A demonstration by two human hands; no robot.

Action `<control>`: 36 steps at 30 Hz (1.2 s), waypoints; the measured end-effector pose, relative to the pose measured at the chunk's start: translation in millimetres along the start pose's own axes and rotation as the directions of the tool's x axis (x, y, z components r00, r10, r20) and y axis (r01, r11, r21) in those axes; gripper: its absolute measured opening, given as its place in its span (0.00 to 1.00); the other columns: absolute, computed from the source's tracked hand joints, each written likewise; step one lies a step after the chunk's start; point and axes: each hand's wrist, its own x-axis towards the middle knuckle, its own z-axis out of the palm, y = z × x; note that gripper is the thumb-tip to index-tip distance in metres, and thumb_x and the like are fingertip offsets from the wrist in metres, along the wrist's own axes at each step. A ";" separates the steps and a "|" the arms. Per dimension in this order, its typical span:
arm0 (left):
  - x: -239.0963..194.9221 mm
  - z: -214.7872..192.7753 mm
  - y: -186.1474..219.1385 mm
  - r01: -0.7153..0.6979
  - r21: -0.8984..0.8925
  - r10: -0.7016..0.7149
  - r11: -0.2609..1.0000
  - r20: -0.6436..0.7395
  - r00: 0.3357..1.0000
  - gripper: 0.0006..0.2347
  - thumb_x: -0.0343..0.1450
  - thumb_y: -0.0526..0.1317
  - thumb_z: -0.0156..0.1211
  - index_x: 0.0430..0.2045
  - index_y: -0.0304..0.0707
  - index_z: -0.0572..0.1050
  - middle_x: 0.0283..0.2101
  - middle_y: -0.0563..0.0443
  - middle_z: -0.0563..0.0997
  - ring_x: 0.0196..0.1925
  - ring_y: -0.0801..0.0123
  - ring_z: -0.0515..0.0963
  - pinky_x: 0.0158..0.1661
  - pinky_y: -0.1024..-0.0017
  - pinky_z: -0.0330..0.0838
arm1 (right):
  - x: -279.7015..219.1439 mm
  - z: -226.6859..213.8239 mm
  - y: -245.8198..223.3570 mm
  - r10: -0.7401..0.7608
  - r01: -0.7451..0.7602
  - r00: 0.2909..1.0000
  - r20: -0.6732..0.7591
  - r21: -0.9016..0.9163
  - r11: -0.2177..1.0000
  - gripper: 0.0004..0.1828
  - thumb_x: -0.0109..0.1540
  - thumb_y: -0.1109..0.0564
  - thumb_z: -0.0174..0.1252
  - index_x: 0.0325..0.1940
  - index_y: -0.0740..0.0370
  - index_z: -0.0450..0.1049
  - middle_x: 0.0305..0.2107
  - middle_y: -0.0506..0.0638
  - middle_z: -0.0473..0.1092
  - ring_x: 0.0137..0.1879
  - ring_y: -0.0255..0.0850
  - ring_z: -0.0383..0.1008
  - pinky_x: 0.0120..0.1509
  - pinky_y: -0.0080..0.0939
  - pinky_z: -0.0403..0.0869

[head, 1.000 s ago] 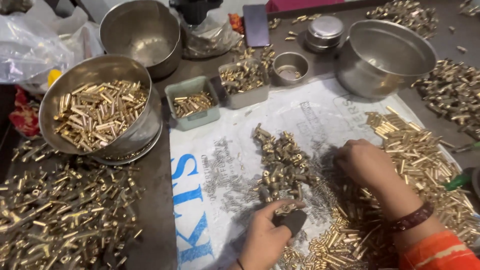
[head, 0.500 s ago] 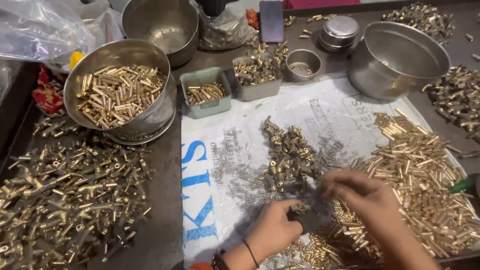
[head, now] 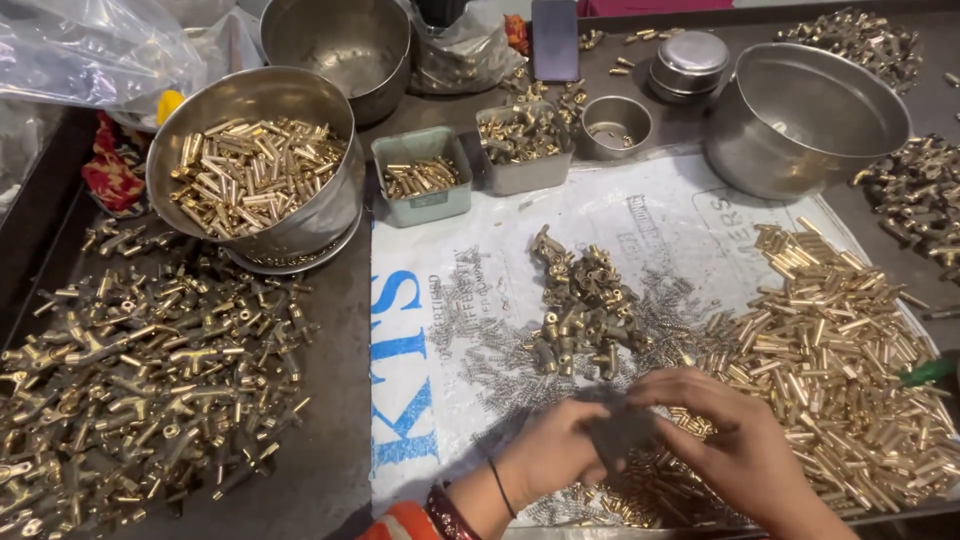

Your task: Assembling small brass industrial fittings at a workbench.

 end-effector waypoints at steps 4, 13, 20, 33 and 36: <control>0.8 -4.5 7.1 0.141 -0.423 -0.117 0.895 0.083 0.990 0.09 0.78 0.42 0.54 0.40 0.35 0.79 0.29 0.54 0.82 0.21 0.81 0.75 0.22 0.83 0.67 | 5.3 1.4 -4.8 0.045 -0.045 0.999 0.001 0.053 0.998 0.13 0.54 0.60 0.68 0.44 0.56 0.83 0.44 0.51 0.83 0.52 0.44 0.83 0.60 0.49 0.77; -6.4 -12.7 29.5 0.091 -0.476 -0.201 0.875 -0.185 0.962 0.13 0.77 0.41 0.51 0.32 0.29 0.79 0.26 0.53 0.80 0.20 0.80 0.77 0.16 0.83 0.62 | -3.3 16.5 14.6 -0.022 0.104 0.983 0.181 -0.453 0.886 0.20 0.48 0.60 0.69 0.45 0.52 0.83 0.43 0.45 0.79 0.44 0.41 0.81 0.49 0.41 0.81; 1.0 -10.1 15.5 0.060 -0.469 -0.155 0.881 -0.166 0.974 0.08 0.72 0.39 0.56 0.38 0.37 0.81 0.28 0.55 0.81 0.22 0.81 0.75 0.22 0.82 0.65 | -2.0 24.9 4.5 -0.015 0.135 0.980 0.199 -0.610 0.781 0.22 0.50 0.55 0.67 0.49 0.50 0.82 0.45 0.46 0.76 0.44 0.47 0.79 0.49 0.45 0.78; -2.1 -8.7 32.6 0.163 -0.424 -0.287 0.891 -0.246 0.926 0.17 0.74 0.53 0.56 0.25 0.39 0.80 0.23 0.59 0.78 0.17 0.82 0.73 0.16 0.83 0.59 | -1.8 33.0 -0.1 -0.102 0.231 0.968 0.231 -0.648 0.726 0.19 0.52 0.55 0.63 0.48 0.54 0.80 0.40 0.48 0.76 0.45 0.48 0.78 0.47 0.47 0.79; -0.4 -7.9 23.7 0.161 -0.483 -0.306 0.861 -0.238 0.922 0.18 0.75 0.52 0.54 0.25 0.39 0.80 0.22 0.59 0.78 0.17 0.82 0.73 0.16 0.83 0.59 | -0.8 34.3 -7.2 -0.059 0.217 0.964 0.259 -0.639 0.738 0.16 0.53 0.54 0.63 0.46 0.52 0.80 0.40 0.47 0.76 0.45 0.47 0.78 0.47 0.45 0.79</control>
